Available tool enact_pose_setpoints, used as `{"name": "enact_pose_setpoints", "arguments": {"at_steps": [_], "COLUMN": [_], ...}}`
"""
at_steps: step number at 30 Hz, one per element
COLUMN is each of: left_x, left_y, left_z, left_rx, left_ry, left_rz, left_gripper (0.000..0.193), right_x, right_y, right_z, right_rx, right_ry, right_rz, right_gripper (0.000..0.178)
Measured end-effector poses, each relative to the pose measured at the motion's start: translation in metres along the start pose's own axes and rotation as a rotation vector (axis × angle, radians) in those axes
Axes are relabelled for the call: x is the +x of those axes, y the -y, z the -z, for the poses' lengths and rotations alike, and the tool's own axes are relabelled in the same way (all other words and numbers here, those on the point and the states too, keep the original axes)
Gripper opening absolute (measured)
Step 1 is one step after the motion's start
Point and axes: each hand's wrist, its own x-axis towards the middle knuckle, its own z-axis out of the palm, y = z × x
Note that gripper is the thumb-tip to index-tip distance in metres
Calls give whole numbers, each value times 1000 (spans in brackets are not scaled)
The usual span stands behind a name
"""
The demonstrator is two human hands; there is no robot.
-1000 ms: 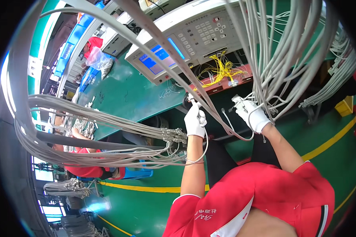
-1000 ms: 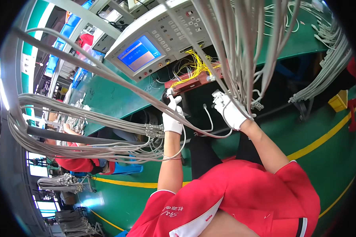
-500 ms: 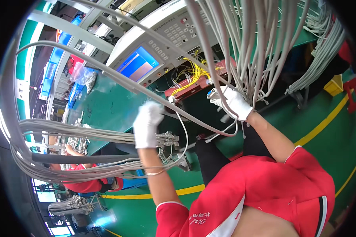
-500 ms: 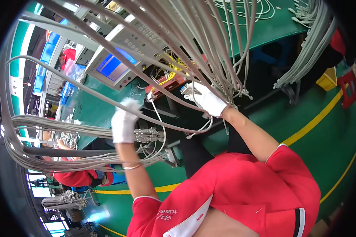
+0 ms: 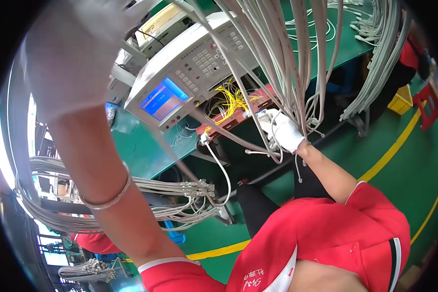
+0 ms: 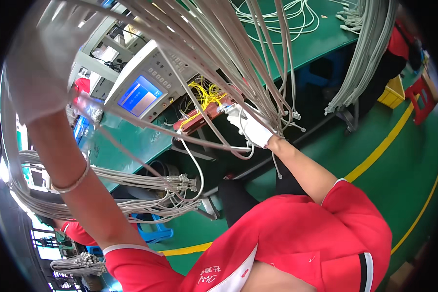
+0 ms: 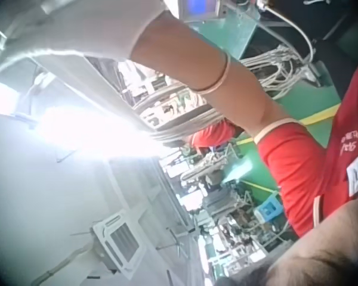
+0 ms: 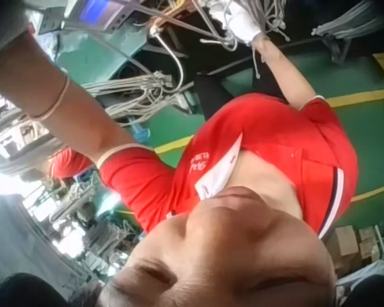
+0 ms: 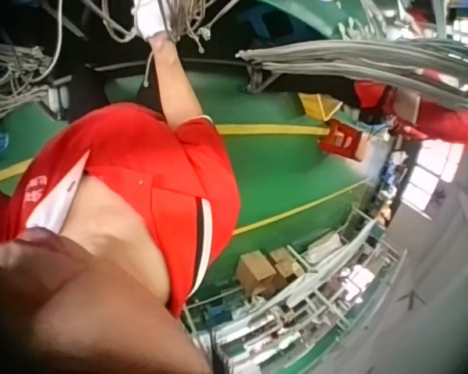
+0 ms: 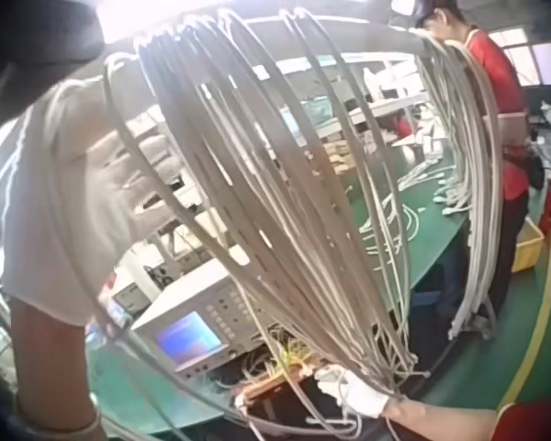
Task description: The person tests cables by repeatedly plugging cable connector ends into the ports of a testing device, unplugging them, and draping the cables over a rack.
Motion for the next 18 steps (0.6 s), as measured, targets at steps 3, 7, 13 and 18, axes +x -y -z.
{"name": "enact_pose_setpoints", "arguments": {"at_steps": [3,7,13,18], "left_x": [12,-39,-139,-142], "left_y": [10,-15,-80,-132], "left_z": [-21,-11,93,114], "left_rx": [81,777,2074,2636], "left_ry": [11,-163,-1152,-1100], "left_rz": [-29,-415,-817,73], "left_gripper": [44,33,34,35], "right_x": [14,22,33,40], "right_y": [-25,-32,-30,-20], "right_z": [19,19,22,17], "right_rx": [-14,339,296,572], "right_ry": [-101,-59,-150,-115], "right_rz": [82,-174,-234,-298], "right_gripper": [17,24,22,20]}}
